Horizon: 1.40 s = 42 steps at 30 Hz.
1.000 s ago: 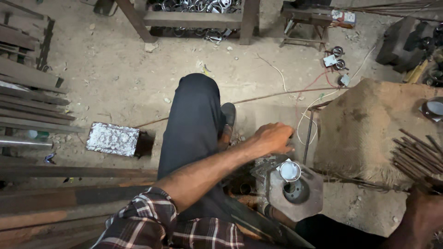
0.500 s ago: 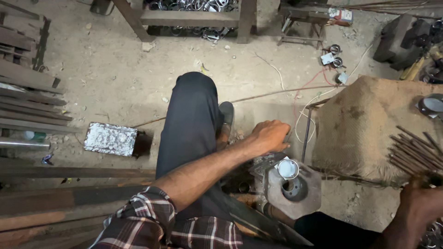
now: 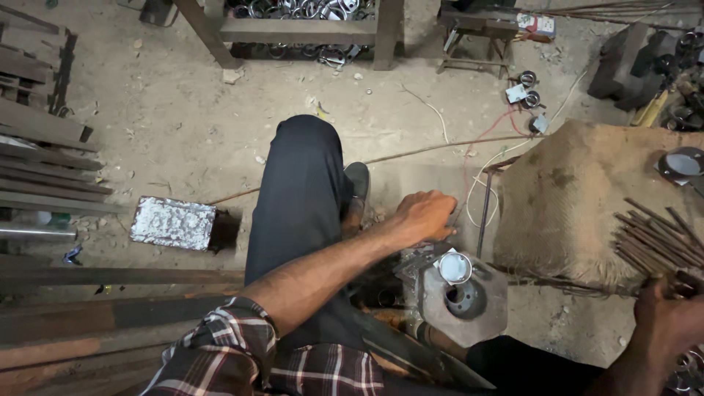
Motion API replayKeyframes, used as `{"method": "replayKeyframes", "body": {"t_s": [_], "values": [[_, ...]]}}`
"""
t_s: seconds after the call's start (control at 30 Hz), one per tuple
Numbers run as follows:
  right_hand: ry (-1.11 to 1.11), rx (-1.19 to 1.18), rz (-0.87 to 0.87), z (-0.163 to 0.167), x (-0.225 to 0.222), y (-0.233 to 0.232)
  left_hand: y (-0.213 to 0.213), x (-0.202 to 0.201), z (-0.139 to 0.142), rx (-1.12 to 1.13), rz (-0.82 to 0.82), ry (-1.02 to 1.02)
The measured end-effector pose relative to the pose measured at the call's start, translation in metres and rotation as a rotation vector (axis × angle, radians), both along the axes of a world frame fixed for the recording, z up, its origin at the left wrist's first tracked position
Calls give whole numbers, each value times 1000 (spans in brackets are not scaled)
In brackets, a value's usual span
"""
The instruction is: The person welds small metal rings using a handheld welding tool. They repeatedly pick up a ring, place it on a metal stand, weld it, and then set it aside. The process is repeated for multiple rings.
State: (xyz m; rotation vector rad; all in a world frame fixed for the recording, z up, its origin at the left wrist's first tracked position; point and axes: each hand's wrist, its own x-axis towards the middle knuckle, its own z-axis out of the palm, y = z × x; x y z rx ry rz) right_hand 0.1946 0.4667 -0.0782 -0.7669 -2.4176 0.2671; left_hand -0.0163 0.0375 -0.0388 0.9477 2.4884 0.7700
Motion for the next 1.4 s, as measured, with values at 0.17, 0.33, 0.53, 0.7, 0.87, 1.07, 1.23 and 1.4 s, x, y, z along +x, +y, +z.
{"method": "replayKeyframes", "body": {"t_s": [0.17, 0.33, 0.53, 0.7, 0.87, 1.07, 1.23, 1.4], "values": [[17, -43, 43, 3, -2, 2, 0, 0, 3, 15, 5, 11], [-18, -94, 11, 4, 0, -2, -1, -2, 3, 0, -4, -14], [-8, -86, 16, 4, 4, -5, 2, -3, 5, -11, -12, -42], [37, -115, 53, 6, 4, -3, -1, 0, 11, -3, -24, -17], [-40, 64, 27, 7, 4, -4, 1, 0, 5, 8, -6, -21], [-68, 27, -31, 14, 2, -2, 2, -3, 4, -11, 4, -1], [-140, 190, -138, 20, -6, 0, 4, -4, -2, 102, 10, 91], [-54, 138, -97, 21, -13, 5, 19, -3, -2, 319, -71, 174]]}}
